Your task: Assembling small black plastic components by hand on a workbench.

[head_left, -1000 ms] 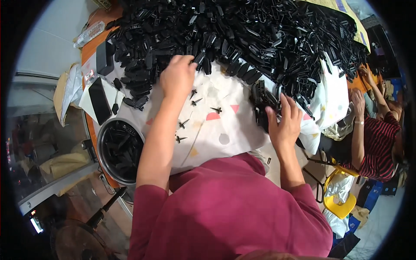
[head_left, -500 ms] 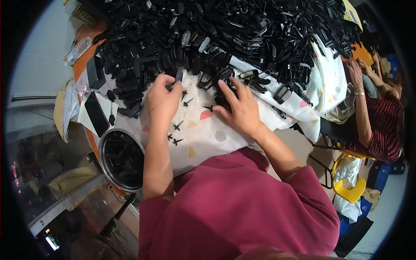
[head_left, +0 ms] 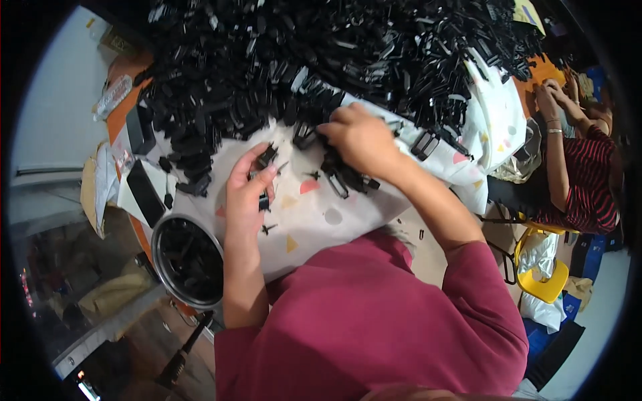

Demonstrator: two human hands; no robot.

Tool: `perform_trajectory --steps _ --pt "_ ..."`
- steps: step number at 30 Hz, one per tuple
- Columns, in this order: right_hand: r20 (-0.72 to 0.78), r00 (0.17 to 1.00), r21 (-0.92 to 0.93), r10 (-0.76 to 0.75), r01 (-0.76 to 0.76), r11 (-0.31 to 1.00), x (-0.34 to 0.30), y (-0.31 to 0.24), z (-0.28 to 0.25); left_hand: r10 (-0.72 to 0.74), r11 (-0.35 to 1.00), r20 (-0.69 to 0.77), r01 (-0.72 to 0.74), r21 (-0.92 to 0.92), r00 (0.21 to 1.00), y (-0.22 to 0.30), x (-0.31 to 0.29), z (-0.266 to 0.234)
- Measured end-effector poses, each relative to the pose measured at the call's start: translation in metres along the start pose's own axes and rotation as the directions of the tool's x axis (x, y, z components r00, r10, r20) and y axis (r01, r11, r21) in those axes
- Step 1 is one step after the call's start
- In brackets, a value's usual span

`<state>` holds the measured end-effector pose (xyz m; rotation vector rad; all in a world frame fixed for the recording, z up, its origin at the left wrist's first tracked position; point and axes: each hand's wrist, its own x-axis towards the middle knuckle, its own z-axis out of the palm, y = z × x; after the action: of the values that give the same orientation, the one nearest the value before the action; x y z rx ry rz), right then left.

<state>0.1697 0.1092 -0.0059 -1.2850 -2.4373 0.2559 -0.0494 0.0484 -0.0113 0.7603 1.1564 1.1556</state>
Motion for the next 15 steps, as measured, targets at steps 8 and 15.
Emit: perform_trajectory --steps 8,15 --pt "0.021 0.986 -0.209 -0.164 0.164 0.964 0.016 0.009 0.016 0.091 0.995 -0.073 -0.088 0.041 0.993 0.004 0.002 0.003" --pt "0.1 0.98 0.557 0.169 -0.196 0.807 0.006 -0.002 -0.021 0.065 0.98 -0.026 -0.059 0.191 0.998 0.005 0.006 0.029"
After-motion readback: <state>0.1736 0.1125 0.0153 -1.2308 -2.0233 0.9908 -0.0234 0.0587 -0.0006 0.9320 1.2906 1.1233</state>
